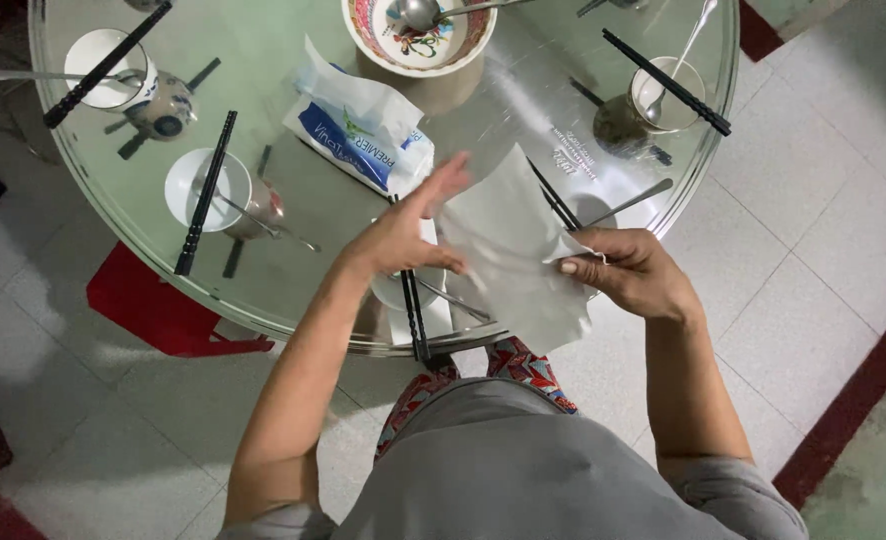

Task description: Set the dining table with bowls, a ladle, and napkins.

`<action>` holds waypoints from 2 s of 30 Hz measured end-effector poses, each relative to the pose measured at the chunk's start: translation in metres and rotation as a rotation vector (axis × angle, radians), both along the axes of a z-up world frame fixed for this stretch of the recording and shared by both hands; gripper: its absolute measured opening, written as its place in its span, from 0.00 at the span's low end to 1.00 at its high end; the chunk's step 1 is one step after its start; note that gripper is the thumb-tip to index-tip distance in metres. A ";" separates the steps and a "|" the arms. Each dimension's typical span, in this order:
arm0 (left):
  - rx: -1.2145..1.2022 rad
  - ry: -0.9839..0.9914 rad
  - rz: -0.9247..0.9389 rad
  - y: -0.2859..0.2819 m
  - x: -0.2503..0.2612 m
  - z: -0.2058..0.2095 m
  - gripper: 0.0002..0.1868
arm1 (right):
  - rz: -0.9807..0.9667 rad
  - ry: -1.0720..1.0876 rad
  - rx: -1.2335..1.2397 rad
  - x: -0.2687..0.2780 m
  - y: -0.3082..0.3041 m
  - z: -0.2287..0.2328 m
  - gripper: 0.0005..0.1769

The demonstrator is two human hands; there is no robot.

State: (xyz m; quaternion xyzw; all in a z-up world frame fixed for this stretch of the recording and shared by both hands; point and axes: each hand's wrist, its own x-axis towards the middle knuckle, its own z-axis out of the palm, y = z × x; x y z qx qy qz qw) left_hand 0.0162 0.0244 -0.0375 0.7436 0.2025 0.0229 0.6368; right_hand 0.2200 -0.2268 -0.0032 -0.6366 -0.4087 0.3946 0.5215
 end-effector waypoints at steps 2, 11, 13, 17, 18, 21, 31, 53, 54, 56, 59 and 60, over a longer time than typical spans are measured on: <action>-0.118 -0.234 -0.119 -0.001 0.016 -0.028 0.69 | 0.064 -0.005 -0.016 0.008 -0.001 -0.001 0.12; -0.283 -0.223 0.099 -0.006 0.007 -0.028 0.11 | -0.233 0.330 0.097 0.021 0.019 -0.048 0.24; -0.354 -0.228 0.163 -0.007 0.007 -0.010 0.11 | -0.273 0.509 0.147 0.012 0.023 -0.065 0.26; -0.526 -0.249 0.338 -0.011 0.009 0.014 0.12 | -0.159 0.849 0.100 -0.006 0.030 -0.094 0.37; -0.522 -0.250 0.341 -0.011 0.007 0.011 0.12 | -0.154 0.851 0.101 -0.014 0.032 -0.096 0.37; -0.620 -0.245 0.404 -0.008 0.004 0.000 0.11 | -0.093 0.939 0.069 -0.035 0.038 -0.096 0.35; -0.561 -0.163 0.491 0.016 -0.024 -0.031 0.13 | -0.380 0.815 -0.021 -0.042 0.045 -0.071 0.16; -0.134 -0.780 -0.065 0.013 -0.061 0.110 0.06 | -0.170 0.474 0.614 0.013 -0.007 -0.020 0.05; -0.140 -0.777 -0.064 0.015 -0.061 0.110 0.06 | -0.173 0.476 0.609 0.010 -0.009 -0.006 0.05; -0.135 -0.788 -0.099 0.021 -0.059 0.111 0.08 | -0.076 0.221 0.577 0.004 -0.008 0.022 0.11; -0.191 -0.771 0.020 0.025 -0.054 0.079 0.13 | -0.065 0.176 0.589 0.004 -0.014 0.022 0.25; -0.202 -0.764 0.021 0.025 -0.050 0.069 0.13 | -0.072 0.180 0.579 0.003 -0.016 0.027 0.25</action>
